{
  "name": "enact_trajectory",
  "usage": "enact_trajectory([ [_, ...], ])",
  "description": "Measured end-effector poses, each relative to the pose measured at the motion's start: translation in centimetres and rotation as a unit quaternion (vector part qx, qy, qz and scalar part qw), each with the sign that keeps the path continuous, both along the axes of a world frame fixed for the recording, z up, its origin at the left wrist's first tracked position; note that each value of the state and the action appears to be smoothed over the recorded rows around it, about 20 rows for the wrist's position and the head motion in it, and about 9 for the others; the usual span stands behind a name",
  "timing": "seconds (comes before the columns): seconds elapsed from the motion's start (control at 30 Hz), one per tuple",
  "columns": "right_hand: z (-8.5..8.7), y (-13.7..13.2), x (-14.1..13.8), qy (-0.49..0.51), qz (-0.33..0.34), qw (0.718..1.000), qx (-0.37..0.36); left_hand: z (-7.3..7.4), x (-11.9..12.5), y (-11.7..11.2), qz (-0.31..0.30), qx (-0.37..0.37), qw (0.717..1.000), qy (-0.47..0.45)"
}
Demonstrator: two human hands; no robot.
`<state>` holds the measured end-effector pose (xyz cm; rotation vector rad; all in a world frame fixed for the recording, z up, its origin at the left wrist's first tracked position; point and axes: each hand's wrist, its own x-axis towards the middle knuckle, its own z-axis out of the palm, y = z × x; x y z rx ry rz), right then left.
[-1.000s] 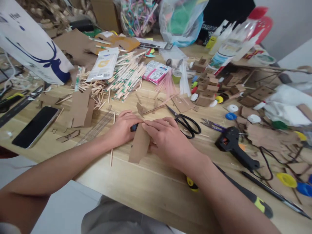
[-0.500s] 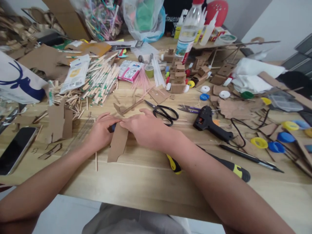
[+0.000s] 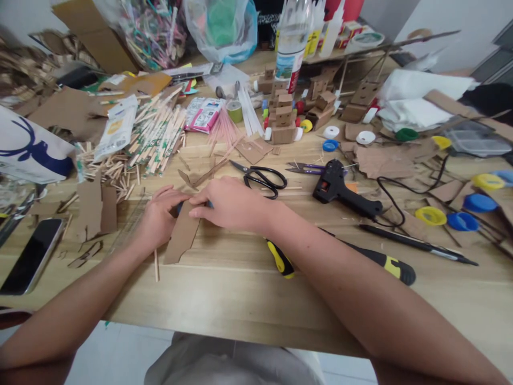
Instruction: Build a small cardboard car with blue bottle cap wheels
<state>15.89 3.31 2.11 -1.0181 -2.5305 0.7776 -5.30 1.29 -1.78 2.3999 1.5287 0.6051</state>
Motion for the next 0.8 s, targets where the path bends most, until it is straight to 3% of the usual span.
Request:
enact_trajectory([
  [0.27, 0.1, -0.6, -1.0, -0.060, -0.043, 0.997, 0.002, 0.3, 0.2, -0.2, -0.001, -0.010, 1.000, -0.011],
  [0.6, 0.0, -1.1, -1.1, -0.041, -0.071, 0.997, -0.007, 0.2, 0.1, -0.2, -0.003, -0.018, 1.000, -0.019],
  [0.8, -0.9, -0.3, -0.5, -0.038, -0.016, 0.998, 0.043, 0.2, 0.1, -0.1, -0.006, -0.017, 1.000, -0.020],
])
